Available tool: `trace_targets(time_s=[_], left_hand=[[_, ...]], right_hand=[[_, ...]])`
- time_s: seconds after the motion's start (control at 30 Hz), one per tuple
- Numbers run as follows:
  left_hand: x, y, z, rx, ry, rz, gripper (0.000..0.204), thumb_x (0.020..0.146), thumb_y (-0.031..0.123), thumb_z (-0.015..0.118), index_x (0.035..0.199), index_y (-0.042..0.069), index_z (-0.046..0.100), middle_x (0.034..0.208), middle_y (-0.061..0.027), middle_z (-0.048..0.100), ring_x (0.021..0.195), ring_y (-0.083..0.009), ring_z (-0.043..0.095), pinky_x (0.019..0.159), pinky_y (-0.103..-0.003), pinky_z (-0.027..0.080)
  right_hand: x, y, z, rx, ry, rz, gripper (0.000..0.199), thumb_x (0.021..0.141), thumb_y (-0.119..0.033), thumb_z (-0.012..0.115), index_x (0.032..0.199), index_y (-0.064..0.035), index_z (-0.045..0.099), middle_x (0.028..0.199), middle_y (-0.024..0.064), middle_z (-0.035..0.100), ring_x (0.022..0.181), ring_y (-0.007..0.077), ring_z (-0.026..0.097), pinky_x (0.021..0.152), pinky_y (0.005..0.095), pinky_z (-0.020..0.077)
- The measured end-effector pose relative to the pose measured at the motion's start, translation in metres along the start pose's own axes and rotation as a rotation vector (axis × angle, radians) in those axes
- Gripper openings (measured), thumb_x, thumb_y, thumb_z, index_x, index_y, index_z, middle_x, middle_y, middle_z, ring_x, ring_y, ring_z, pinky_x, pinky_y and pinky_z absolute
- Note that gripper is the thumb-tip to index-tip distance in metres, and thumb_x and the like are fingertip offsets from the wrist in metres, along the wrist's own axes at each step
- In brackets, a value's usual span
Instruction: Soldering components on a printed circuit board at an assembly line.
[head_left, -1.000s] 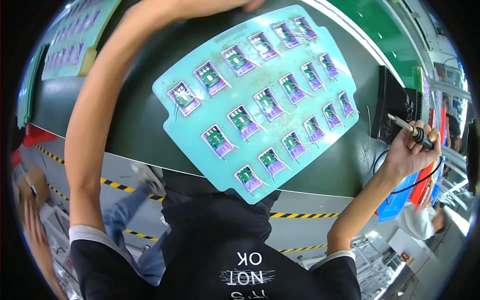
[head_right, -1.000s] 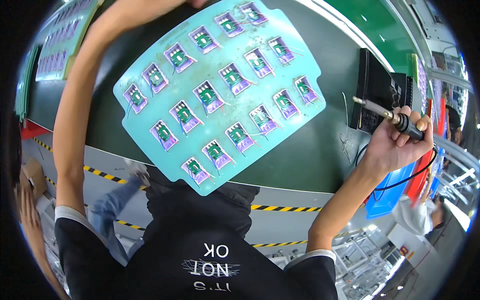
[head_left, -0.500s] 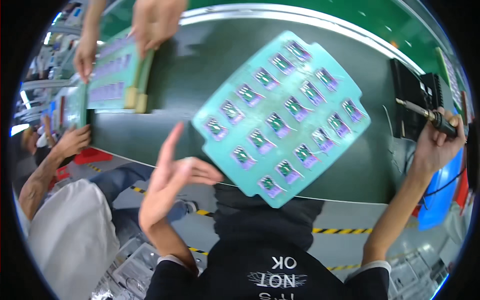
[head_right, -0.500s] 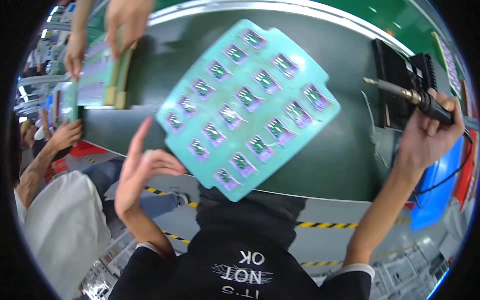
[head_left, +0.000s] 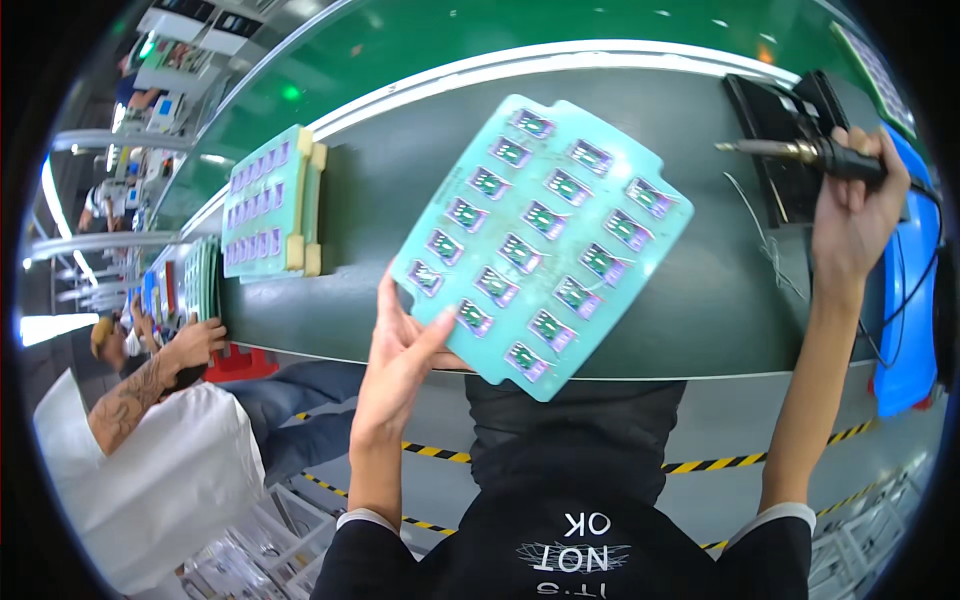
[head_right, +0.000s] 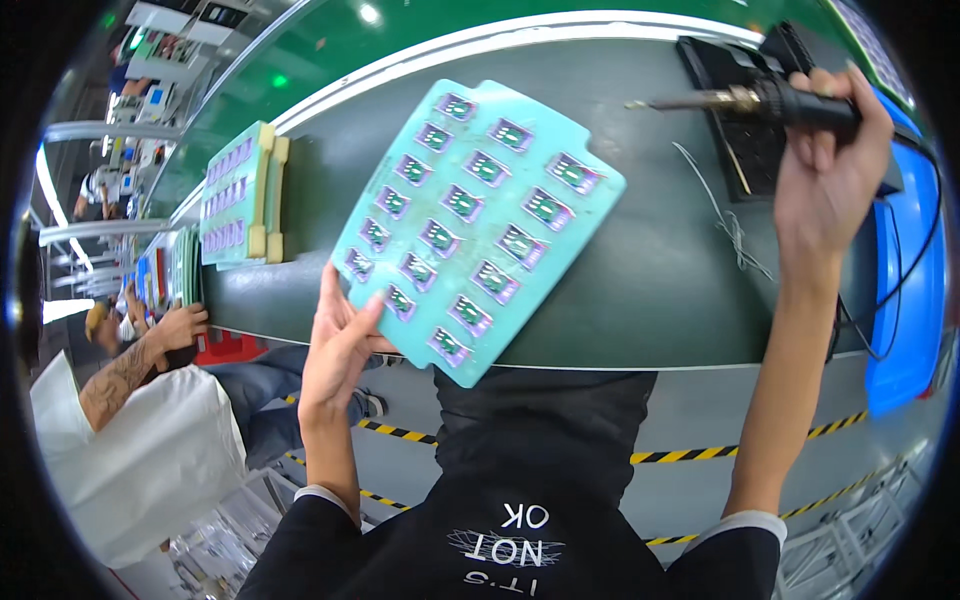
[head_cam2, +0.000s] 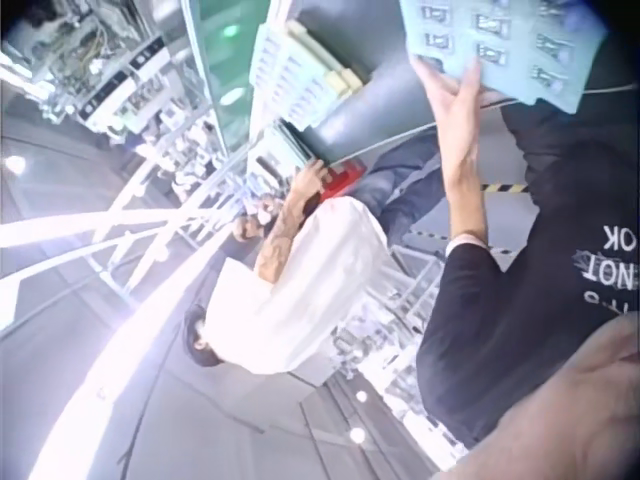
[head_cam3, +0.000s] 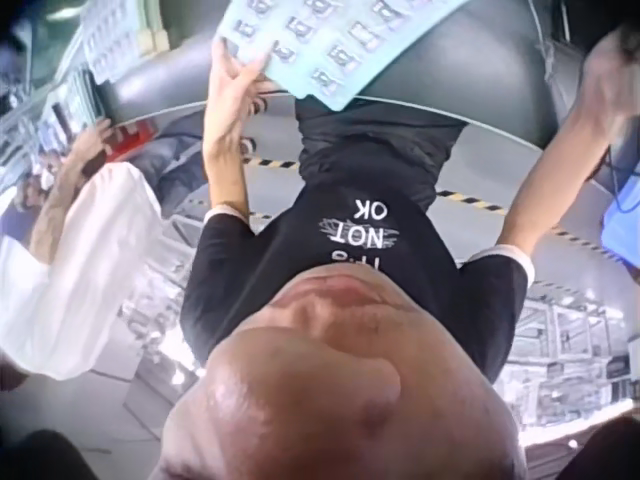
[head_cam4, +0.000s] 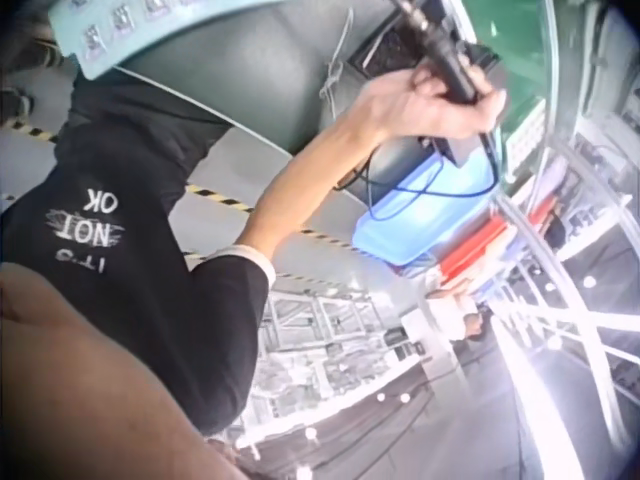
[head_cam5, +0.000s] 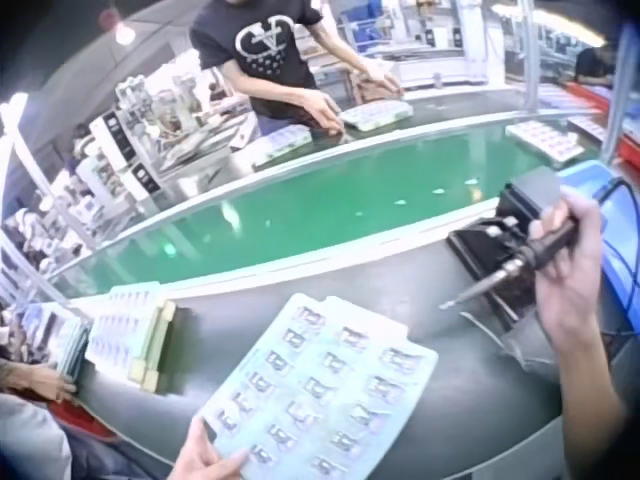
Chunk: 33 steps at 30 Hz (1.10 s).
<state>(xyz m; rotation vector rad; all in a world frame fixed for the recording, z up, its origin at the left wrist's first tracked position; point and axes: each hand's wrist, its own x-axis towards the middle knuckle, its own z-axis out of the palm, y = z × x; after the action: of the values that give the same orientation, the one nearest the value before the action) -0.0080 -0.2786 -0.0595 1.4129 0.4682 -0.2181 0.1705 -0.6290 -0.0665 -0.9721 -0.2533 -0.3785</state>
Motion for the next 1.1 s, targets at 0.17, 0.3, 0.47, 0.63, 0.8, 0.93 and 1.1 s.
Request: trace_targets(time_s=[0.17, 0.3, 0.47, 0.63, 0.8, 0.93, 1.1], left_hand=[[0.005, 0.007, -0.004, 0.128, -0.006, -0.011, 0.062, 0.094, 0.014, 0.051, 0.140, 0.004, 0.011, 0.111, -0.0202, 0.058, 0.084, -0.0260, 0.067, 0.065, -0.037, 0.059], [0.006, 0.009, -0.002, 0.174, -0.023, -0.004, 0.063, 0.093, 0.014, 0.053, 0.139, 0.002, 0.012, 0.106, -0.0209, 0.060, 0.081, -0.0259, 0.067, 0.064, -0.036, 0.059], [0.008, 0.011, 0.004, 0.082, -0.007, -0.037, 0.060, 0.091, 0.015, 0.055, 0.133, -0.002, 0.016, 0.101, -0.0204, 0.060, 0.077, -0.0260, 0.068, 0.059, -0.035, 0.059], [0.011, 0.020, -0.003, -0.043, -0.028, -0.113, 0.043, 0.092, 0.024, 0.054, 0.119, -0.006, 0.038, 0.092, -0.0154, 0.064, 0.069, -0.0205, 0.068, 0.054, -0.030, 0.058], [0.022, 0.021, -0.012, 0.034, -0.111, -0.173, 0.035, 0.090, 0.028, 0.055, 0.108, -0.003, 0.054, 0.084, -0.0094, 0.065, 0.068, -0.0137, 0.066, 0.053, -0.023, 0.053], [0.035, 0.015, -0.008, 0.099, 0.166, -0.005, 0.031, 0.087, 0.028, 0.059, 0.105, 0.003, 0.059, 0.089, -0.0034, 0.066, 0.086, -0.0068, 0.061, 0.076, -0.019, 0.044], [0.045, 0.015, 0.000, -0.046, 0.088, 0.106, 0.038, 0.086, 0.024, 0.061, 0.114, -0.001, 0.055, 0.105, -0.0066, 0.063, 0.094, -0.0113, 0.060, 0.082, -0.026, 0.047]], right_hand=[[0.004, -0.007, -0.002, 0.017, 0.068, -0.018, 0.026, 0.094, -0.021, 0.048, 0.079, -0.0006, 0.056, 0.048, -0.0011, 0.034, 0.048, 0.0063, 0.032, 0.058, 0.0167, 0.0385], [0.001, -0.010, 0.009, -0.012, 0.174, -0.002, 0.027, 0.094, -0.018, 0.046, 0.073, -0.0028, 0.046, 0.052, -0.0001, 0.030, 0.048, 0.0073, 0.025, 0.068, 0.0178, 0.0372], [-0.002, -0.011, 0.003, -0.018, 0.121, -0.016, 0.025, 0.094, -0.019, 0.046, 0.074, -0.0036, 0.047, 0.051, -0.0010, 0.029, 0.048, 0.0065, 0.025, 0.067, 0.0172, 0.0378], [-0.002, -0.012, 0.006, -0.041, 0.113, -0.020, 0.026, 0.094, -0.020, 0.046, 0.073, -0.0045, 0.048, 0.050, -0.0012, 0.030, 0.049, 0.0068, 0.024, 0.062, 0.0173, 0.0351], [-0.002, -0.012, 0.003, -0.047, 0.067, -0.023, 0.026, 0.094, -0.020, 0.046, 0.073, -0.0049, 0.048, 0.048, -0.0019, 0.030, 0.051, 0.0061, 0.026, 0.056, 0.0161, 0.0332], [-0.002, -0.011, 0.002, -0.061, 0.073, -0.039, 0.025, 0.093, -0.020, 0.047, 0.073, -0.0053, 0.048, 0.050, -0.0017, 0.031, 0.052, 0.0061, 0.027, 0.051, 0.0176, 0.0300], [-0.001, -0.010, 0.000, -0.085, 0.118, -0.021, 0.025, 0.093, -0.020, 0.047, 0.073, -0.0054, 0.047, 0.050, -0.0012, 0.031, 0.052, 0.0065, 0.026, 0.049, 0.0182, 0.0279]])
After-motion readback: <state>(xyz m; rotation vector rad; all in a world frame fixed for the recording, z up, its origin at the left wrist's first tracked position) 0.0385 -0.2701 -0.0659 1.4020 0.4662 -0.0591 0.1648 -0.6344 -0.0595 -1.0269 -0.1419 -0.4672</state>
